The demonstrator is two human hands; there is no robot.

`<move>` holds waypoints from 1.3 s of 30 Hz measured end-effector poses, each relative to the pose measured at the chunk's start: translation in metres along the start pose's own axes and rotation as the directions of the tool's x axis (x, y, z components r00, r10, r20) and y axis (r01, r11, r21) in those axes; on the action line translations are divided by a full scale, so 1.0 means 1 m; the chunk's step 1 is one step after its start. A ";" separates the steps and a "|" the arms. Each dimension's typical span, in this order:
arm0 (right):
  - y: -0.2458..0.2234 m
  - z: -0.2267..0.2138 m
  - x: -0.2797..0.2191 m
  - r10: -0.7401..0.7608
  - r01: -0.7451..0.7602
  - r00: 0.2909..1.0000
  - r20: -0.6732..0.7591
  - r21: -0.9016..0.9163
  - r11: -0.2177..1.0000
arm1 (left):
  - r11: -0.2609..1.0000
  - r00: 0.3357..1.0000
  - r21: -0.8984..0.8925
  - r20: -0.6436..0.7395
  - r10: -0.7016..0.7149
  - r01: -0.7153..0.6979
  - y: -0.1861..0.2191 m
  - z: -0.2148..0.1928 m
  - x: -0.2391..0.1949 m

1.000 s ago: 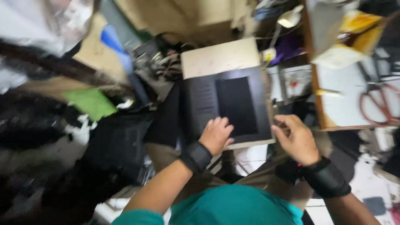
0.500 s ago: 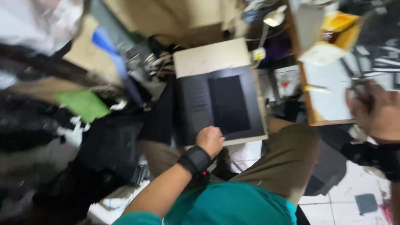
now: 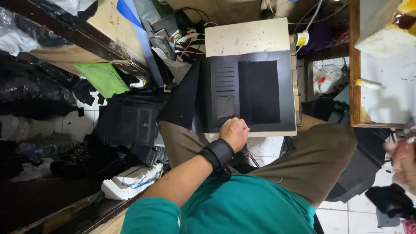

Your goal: The person sits with a pattern board on their lap, cuts pieces from a black foam sheet with scissors, and fits a clear plastic piece into a cutout in the board. They press and align the cut foam pieces into the board's recesses and continue trimming the foam sheet.

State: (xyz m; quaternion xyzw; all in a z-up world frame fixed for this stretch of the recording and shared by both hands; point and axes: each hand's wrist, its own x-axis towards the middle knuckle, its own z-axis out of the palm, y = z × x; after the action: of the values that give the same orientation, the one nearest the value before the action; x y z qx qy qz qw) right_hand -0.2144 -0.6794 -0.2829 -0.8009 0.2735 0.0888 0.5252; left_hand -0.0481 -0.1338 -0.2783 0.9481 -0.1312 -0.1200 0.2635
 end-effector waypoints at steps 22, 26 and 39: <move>-0.222 0.210 -0.050 -0.621 0.766 0.478 0.621 -0.641 -0.050 | 0.990 0.999 -0.138 0.039 0.036 -0.030 -0.002 -0.015 -0.005; -0.215 0.211 -0.046 -0.559 0.772 0.540 0.629 -0.634 0.033 | 0.991 0.997 -0.122 0.049 0.051 -0.045 -0.002 -0.013 -0.003; -0.202 0.217 -0.046 -0.487 0.688 0.628 0.608 -0.726 -0.019 | 0.994 0.998 -0.090 0.038 0.059 -0.056 0.003 -0.019 -0.008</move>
State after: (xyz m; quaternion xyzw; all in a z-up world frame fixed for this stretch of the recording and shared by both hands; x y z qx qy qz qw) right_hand -0.1137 -0.4097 -0.1968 -0.9665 -0.2454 0.0672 -0.0344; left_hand -0.0505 -0.1245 -0.2601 0.9286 -0.1583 -0.1375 0.3061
